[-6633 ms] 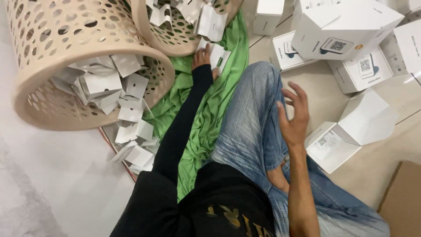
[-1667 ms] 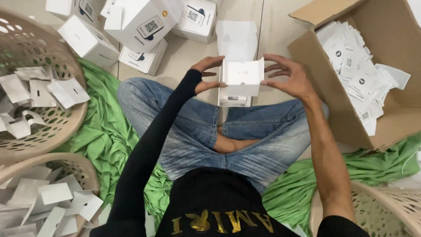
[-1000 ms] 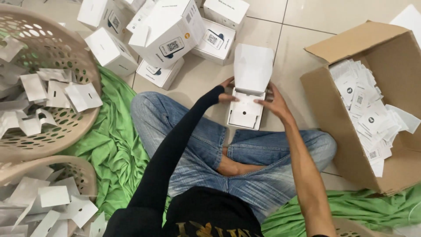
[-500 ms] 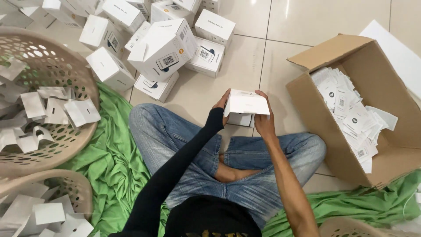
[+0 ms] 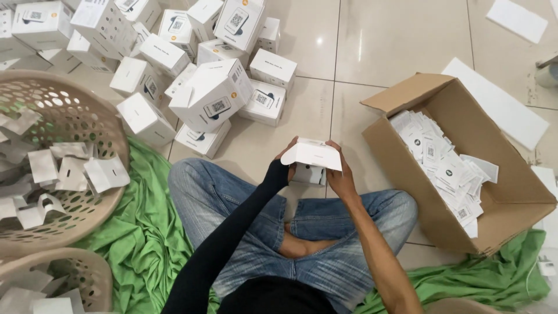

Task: Unpack items from small boxes and sort them into larger containers or organized piles.

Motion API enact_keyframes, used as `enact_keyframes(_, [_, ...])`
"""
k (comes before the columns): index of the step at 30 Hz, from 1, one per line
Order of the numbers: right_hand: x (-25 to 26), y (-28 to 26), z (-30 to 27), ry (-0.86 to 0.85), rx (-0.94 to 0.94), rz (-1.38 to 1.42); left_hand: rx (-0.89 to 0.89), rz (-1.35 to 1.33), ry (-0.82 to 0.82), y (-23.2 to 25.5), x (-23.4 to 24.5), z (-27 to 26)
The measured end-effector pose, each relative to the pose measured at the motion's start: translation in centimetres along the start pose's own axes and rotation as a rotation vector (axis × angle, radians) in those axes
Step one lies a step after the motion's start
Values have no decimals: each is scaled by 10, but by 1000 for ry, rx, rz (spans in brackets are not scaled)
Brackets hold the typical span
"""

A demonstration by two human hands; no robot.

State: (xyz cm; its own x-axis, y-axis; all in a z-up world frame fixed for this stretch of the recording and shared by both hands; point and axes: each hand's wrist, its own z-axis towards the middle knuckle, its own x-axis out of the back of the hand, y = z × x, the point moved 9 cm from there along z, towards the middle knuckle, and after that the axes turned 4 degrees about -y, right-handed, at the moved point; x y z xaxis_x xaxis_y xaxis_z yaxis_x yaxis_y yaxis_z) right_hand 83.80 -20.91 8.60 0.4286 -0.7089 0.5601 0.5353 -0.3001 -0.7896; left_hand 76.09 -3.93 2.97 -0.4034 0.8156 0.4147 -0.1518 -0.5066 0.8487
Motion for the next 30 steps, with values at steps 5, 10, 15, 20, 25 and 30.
enact_keyframes(5, [-4, 18, 5, -118, -277, -4, -115, 28, 27, 28, 14, 7])
enact_keyframes(10, [0, 4, 2, -47, -256, 62, 221, 24, -131, 8, -3, 1])
enact_keyframes(15, [-1, 13, 4, -26, -221, 82, 277, 75, -88, 10, -9, -3])
enact_keyframes(20, [-1, 13, 3, -30, -193, 65, 221, 171, 25, 14, -2, -4])
enact_keyframes(25, [-6, 18, 7, -176, -6, 36, 112, -33, -136, -57, -30, -6])
enact_keyframes(30, [-10, 24, -11, -539, 212, -250, -261, 604, -512, -53, -9, -21])
